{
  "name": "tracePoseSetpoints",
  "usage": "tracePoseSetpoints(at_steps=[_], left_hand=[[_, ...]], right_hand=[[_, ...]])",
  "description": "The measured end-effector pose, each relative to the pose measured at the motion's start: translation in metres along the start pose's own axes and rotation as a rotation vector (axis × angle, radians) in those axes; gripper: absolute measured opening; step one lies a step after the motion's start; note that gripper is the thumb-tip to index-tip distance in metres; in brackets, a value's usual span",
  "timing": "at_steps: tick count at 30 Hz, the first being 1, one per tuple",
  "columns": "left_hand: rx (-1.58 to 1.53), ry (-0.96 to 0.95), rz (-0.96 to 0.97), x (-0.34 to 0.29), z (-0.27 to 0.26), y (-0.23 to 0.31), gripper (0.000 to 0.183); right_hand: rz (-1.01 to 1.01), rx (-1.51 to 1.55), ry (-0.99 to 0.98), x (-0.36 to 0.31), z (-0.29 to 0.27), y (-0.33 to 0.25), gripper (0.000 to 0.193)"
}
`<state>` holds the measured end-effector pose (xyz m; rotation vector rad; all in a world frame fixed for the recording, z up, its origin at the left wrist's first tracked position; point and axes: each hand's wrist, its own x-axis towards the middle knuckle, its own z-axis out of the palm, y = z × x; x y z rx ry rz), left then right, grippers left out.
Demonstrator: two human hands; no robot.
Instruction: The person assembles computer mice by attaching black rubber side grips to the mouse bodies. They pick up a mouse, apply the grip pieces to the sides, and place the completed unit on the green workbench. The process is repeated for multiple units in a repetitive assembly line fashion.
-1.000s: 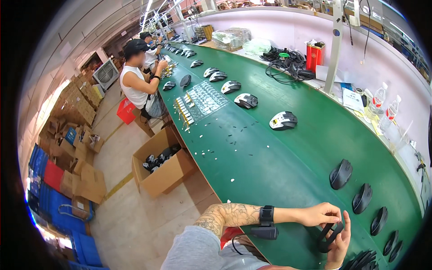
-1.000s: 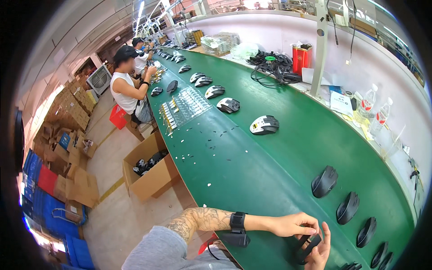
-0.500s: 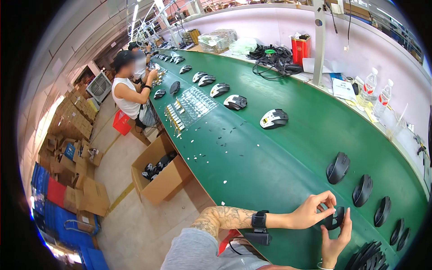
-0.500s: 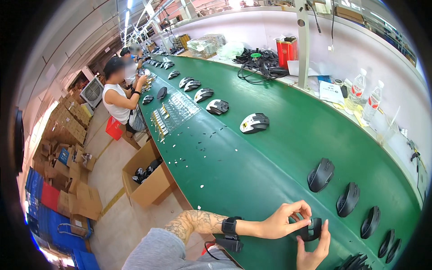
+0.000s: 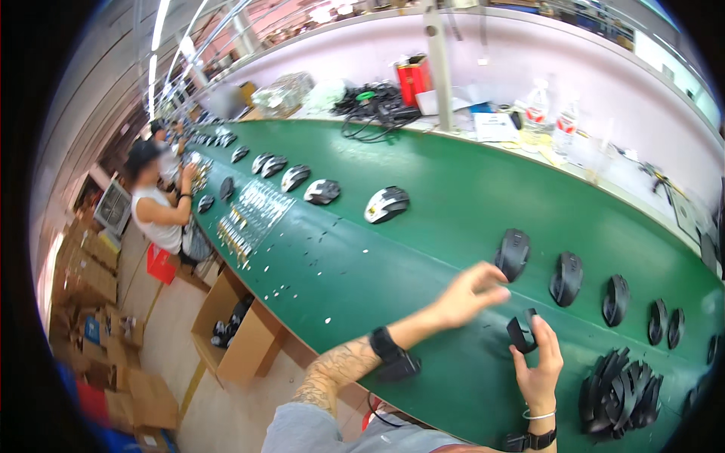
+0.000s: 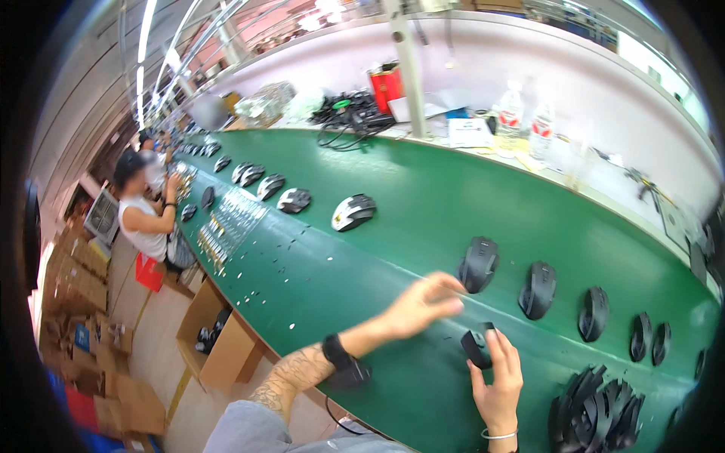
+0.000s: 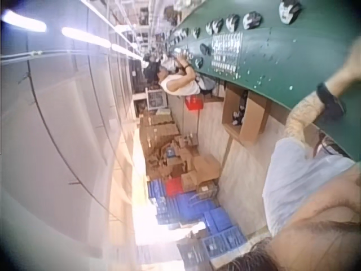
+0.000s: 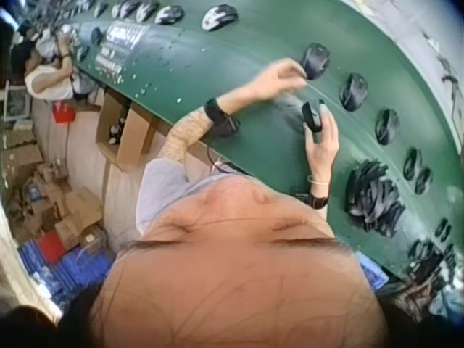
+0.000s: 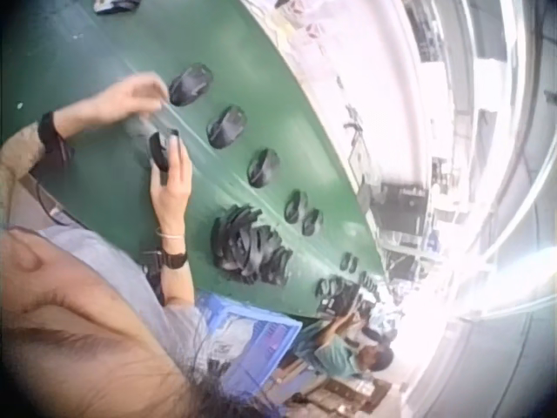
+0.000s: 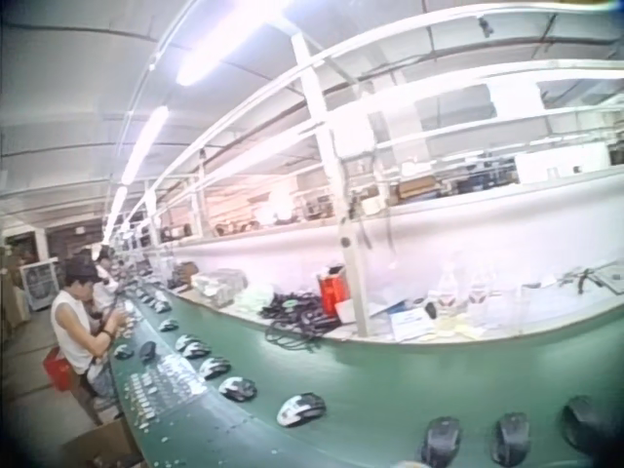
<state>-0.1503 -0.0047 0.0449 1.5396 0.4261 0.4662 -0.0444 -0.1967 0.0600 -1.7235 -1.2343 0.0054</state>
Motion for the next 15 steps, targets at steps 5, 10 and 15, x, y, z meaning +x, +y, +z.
tracePoseSetpoints(at_steps=[5,10,15], left_hand=[[1.130,0.696,0.205,0.068,-0.159,-0.016,0.083],[1.265,0.558,-0.258,0.065,-0.274,-0.040,0.081],[1.098,0.829,0.038,0.060,-0.199,-0.015,0.065]], right_hand=[[-0.068,-0.053,-0.002,0.000,-0.012,0.013,0.045],[-0.090,-0.022,0.046,0.001,-0.018,0.017,0.046],[-0.098,-0.052,0.063,-0.003,-0.016,0.024,0.048]])
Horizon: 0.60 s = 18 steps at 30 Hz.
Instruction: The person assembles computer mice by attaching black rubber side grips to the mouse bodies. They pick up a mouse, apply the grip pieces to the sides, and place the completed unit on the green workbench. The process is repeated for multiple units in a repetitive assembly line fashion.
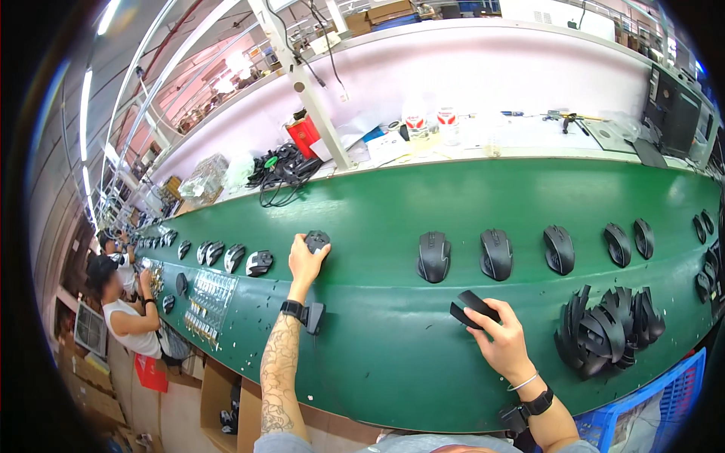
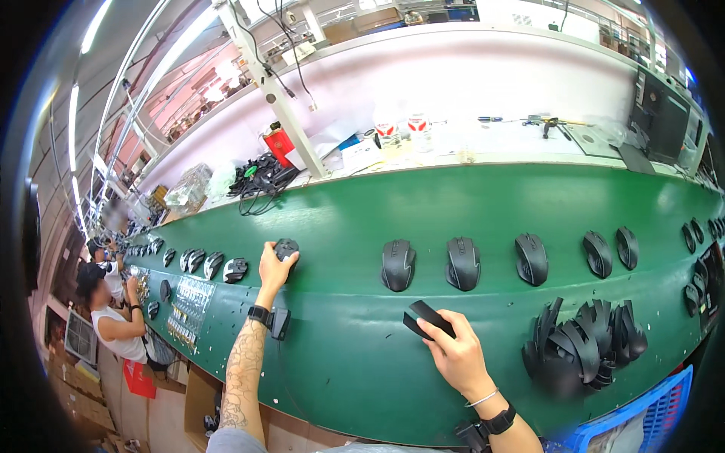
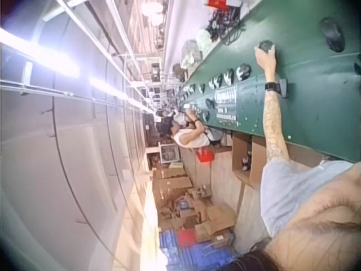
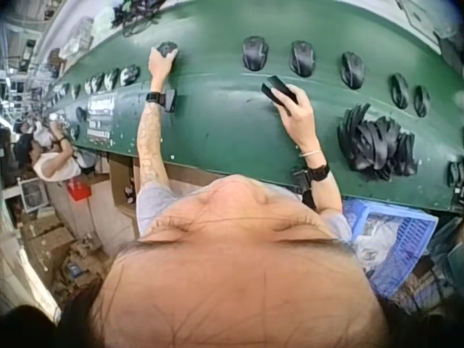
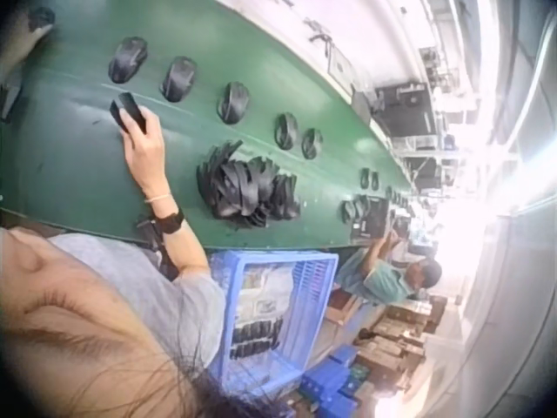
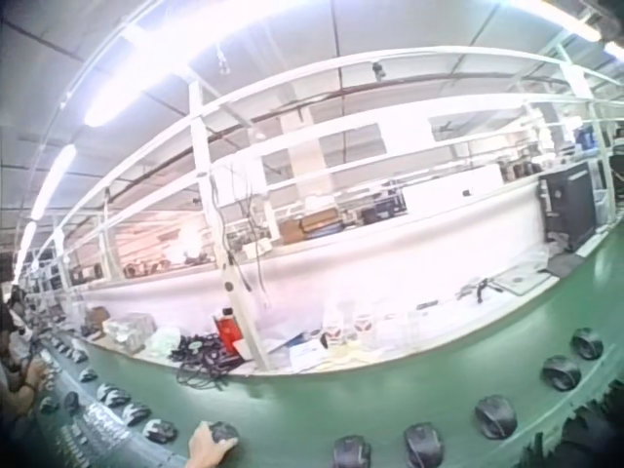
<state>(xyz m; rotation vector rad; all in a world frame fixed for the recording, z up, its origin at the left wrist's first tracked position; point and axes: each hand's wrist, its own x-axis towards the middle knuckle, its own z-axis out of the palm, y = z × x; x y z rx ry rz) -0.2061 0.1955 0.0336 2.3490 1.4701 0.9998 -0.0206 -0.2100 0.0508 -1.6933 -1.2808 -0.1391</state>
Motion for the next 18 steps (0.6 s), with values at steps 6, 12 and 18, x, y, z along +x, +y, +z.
tracePoseSetpoints(at_steps=[6,12,18], left_hand=[[-1.582,-0.119,-0.844,-0.040,-0.001,0.054,0.042],[-1.900,-0.545,-1.198,-0.119,-0.020,0.118,0.041],[-1.671,-0.603,-1.050,-0.164,-0.021,0.152,0.030]], right_hand=[[-0.002,-0.045,0.050,-0.001,0.005,-0.001,0.047],[-0.106,-0.093,0.126,-0.001,0.008,-0.003,0.051],[-0.042,-0.027,0.125,-0.002,0.010,-0.004,0.065]])
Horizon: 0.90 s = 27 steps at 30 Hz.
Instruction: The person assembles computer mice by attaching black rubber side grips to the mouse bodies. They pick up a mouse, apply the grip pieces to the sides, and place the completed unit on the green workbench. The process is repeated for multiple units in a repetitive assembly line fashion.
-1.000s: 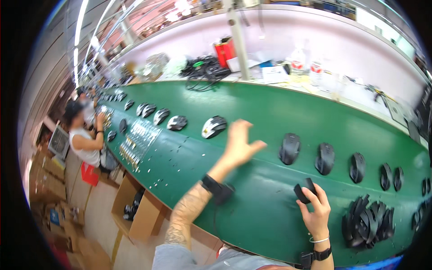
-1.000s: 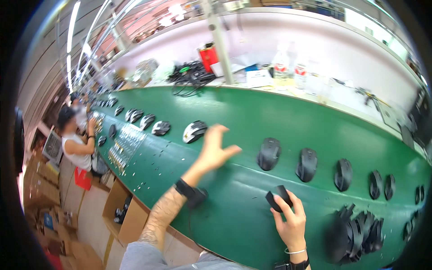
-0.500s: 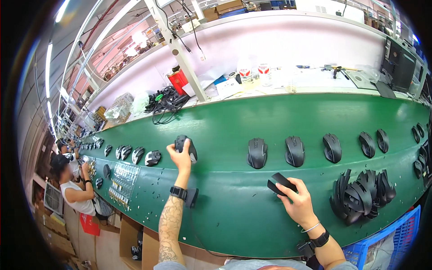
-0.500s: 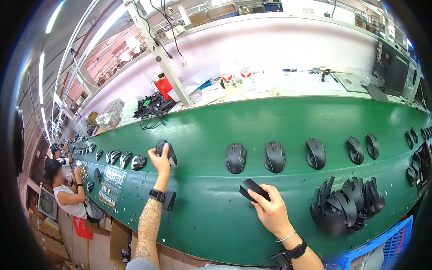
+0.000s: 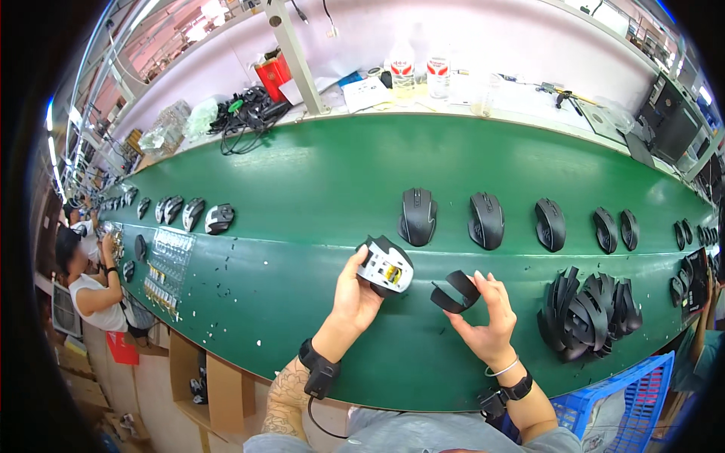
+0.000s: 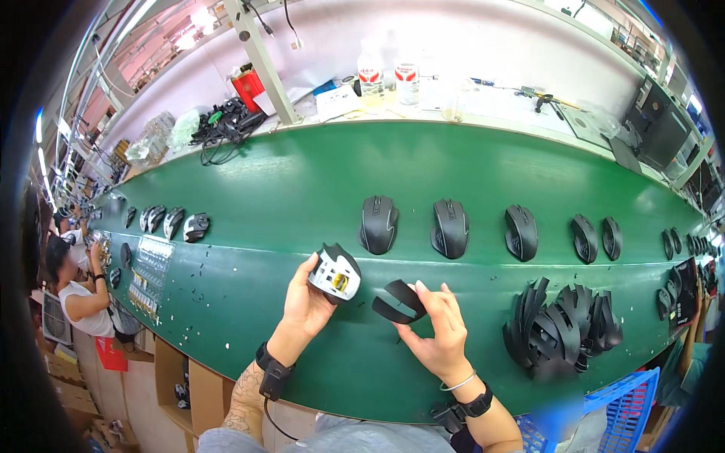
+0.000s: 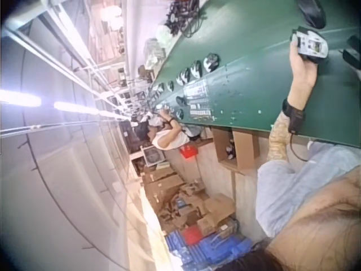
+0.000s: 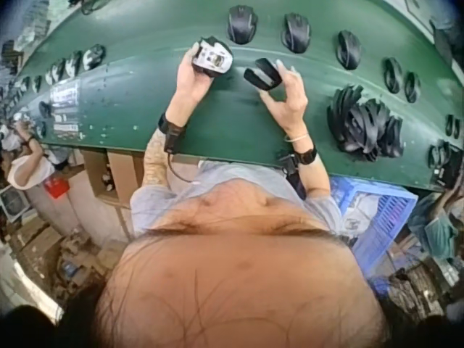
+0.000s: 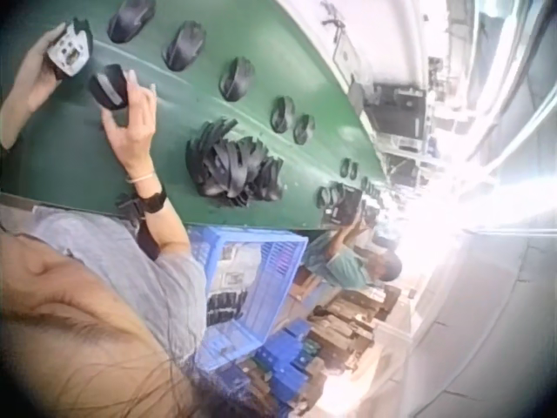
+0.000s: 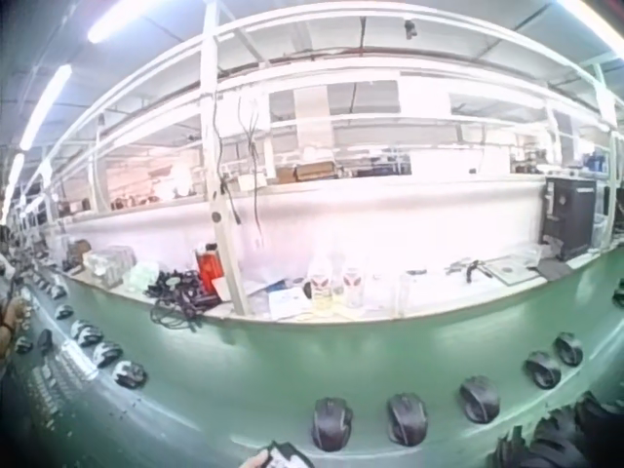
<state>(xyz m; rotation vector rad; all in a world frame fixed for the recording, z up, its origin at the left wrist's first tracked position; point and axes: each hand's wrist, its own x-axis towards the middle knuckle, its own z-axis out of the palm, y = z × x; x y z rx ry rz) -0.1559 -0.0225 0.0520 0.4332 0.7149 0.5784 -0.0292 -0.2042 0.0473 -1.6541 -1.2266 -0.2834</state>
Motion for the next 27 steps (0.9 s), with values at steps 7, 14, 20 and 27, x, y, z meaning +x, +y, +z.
tracePoseSetpoints(at_steps=[7,14,20,27], left_hand=[[0.268,-0.084,0.040,-0.007,-0.007,-0.028,0.030],[0.280,-0.304,0.137,-0.020,-0.012,-0.060,0.039],[0.423,-0.357,0.219,-0.026,-0.014,-0.077,0.051],[0.462,-0.379,0.268,-0.030,-0.008,-0.079,0.059]], right_hand=[[0.098,0.066,-0.096,-0.001,0.003,-0.013,0.069],[0.147,-0.032,-0.171,-0.005,0.015,-0.020,0.069],[0.146,-0.105,-0.237,-0.008,0.015,-0.015,0.066],[0.187,-0.114,-0.289,-0.005,0.007,-0.020,0.066]])
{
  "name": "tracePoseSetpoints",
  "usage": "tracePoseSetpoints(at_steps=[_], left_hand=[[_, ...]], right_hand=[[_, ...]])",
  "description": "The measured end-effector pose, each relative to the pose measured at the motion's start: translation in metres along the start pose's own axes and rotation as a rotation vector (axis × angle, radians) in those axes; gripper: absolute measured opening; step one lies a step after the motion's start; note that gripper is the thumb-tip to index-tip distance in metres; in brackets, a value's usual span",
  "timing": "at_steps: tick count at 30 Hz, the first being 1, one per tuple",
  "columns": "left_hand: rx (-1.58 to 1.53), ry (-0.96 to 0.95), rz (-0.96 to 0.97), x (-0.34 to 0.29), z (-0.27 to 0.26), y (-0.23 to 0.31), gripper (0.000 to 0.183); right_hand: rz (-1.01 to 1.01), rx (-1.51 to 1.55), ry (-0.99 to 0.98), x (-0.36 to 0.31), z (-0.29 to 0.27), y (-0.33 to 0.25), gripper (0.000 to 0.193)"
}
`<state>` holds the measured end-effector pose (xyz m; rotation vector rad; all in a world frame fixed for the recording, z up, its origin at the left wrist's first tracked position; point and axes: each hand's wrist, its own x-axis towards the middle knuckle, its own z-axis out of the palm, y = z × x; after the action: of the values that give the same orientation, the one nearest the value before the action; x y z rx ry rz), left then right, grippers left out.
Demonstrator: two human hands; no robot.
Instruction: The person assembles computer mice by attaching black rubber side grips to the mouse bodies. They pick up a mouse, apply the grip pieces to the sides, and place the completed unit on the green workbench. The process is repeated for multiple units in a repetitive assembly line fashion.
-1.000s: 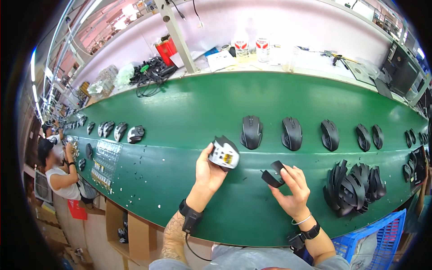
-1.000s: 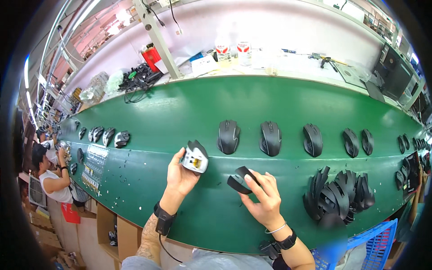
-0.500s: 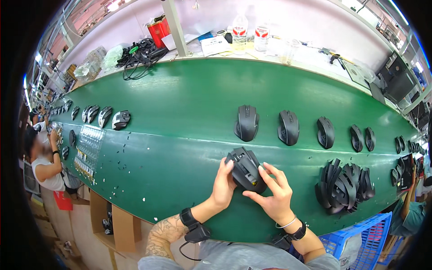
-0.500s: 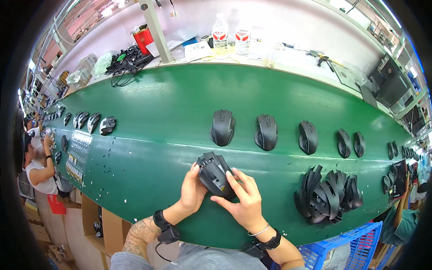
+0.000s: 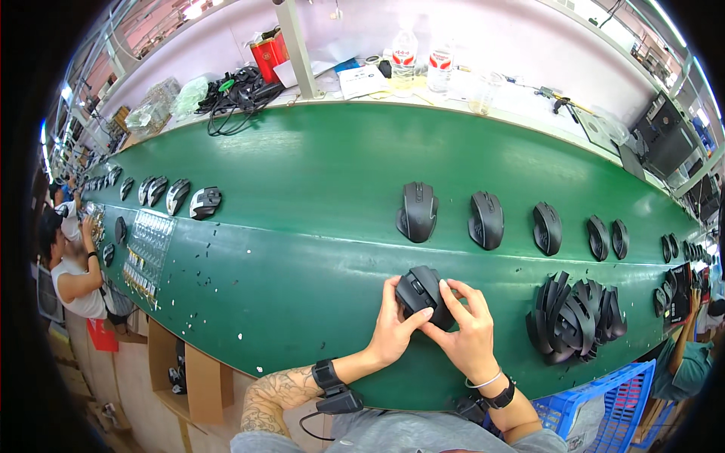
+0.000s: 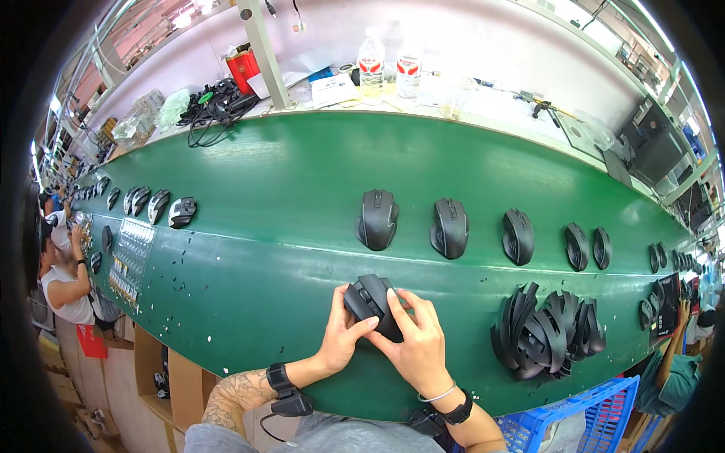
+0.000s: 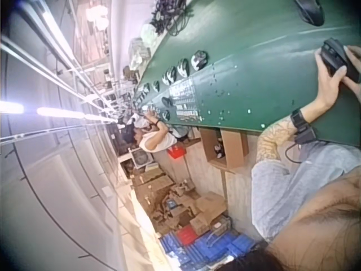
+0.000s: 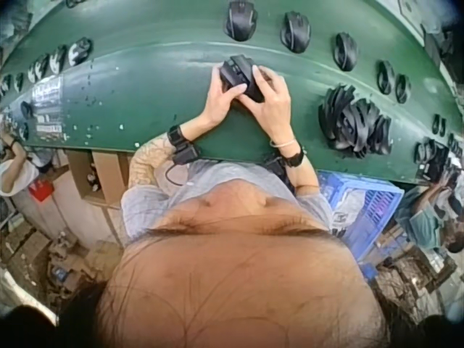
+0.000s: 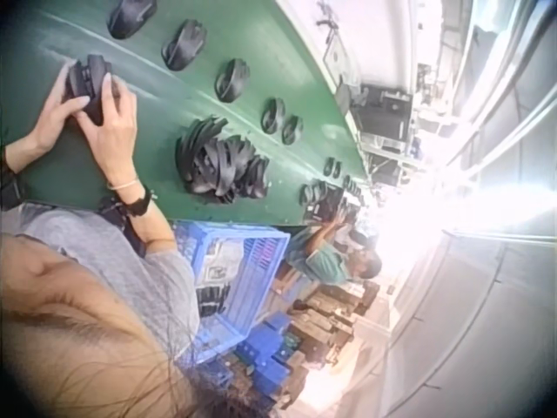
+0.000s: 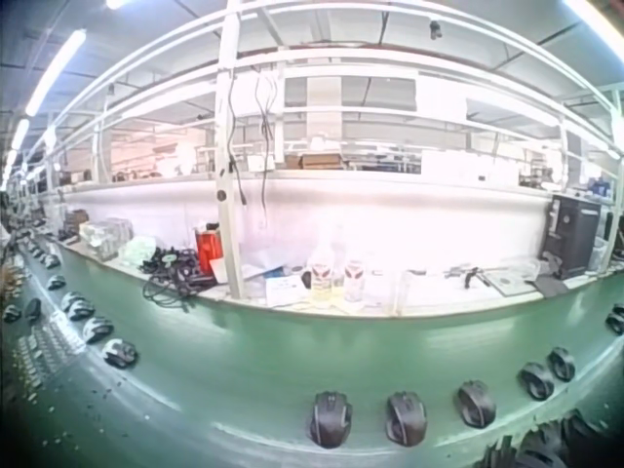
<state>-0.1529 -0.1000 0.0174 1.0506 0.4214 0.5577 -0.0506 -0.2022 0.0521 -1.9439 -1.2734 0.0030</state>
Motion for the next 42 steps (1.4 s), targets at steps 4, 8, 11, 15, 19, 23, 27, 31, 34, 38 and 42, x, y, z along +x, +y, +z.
tracePoseSetpoints(at_steps=[4,8,11,15,19,23,27,31,34,38,42], left_hand=[[0.022,0.023,0.034,0.000,0.000,0.000,0.060],[0.046,0.067,0.060,0.003,-0.005,0.003,0.061],[-0.031,0.145,0.087,0.008,-0.008,0.013,0.061],[-0.140,0.180,0.097,0.013,-0.014,0.017,0.060],[-0.144,0.166,0.073,0.011,-0.014,0.017,0.060],[-0.090,0.140,0.119,0.010,-0.013,0.016,0.060],[-0.119,0.147,0.128,0.009,-0.011,0.012,0.062],[-0.076,0.163,0.125,0.009,-0.010,0.013,0.044],[-0.361,0.129,-0.095,0.013,-0.027,0.016,0.033],[-0.320,0.310,-0.279,0.026,-0.035,0.016,0.040],[-0.270,0.341,-0.227,0.028,-0.038,0.015,0.033]], right_hand=[[-0.057,-0.062,-0.003,0.000,0.005,0.000,0.068],[-0.114,-0.106,-0.027,0.004,0.004,-0.002,0.068],[0.092,0.176,-0.033,0.003,0.004,0.000,0.065],[0.543,0.942,-0.115,-0.006,0.019,0.029,0.024],[0.563,1.120,-0.111,-0.005,0.021,0.030,0.017],[0.547,1.156,-0.077,-0.008,0.025,0.033,0.016],[0.547,1.132,-0.058,-0.009,0.026,0.037,0.016],[0.549,1.101,-0.059,-0.007,0.025,0.038,0.016],[0.512,1.037,-0.065,-0.003,0.020,0.038,0.015],[0.511,0.965,-0.093,-0.004,0.021,0.041,0.015],[0.513,0.856,-0.115,-0.002,0.023,0.044,0.018]])
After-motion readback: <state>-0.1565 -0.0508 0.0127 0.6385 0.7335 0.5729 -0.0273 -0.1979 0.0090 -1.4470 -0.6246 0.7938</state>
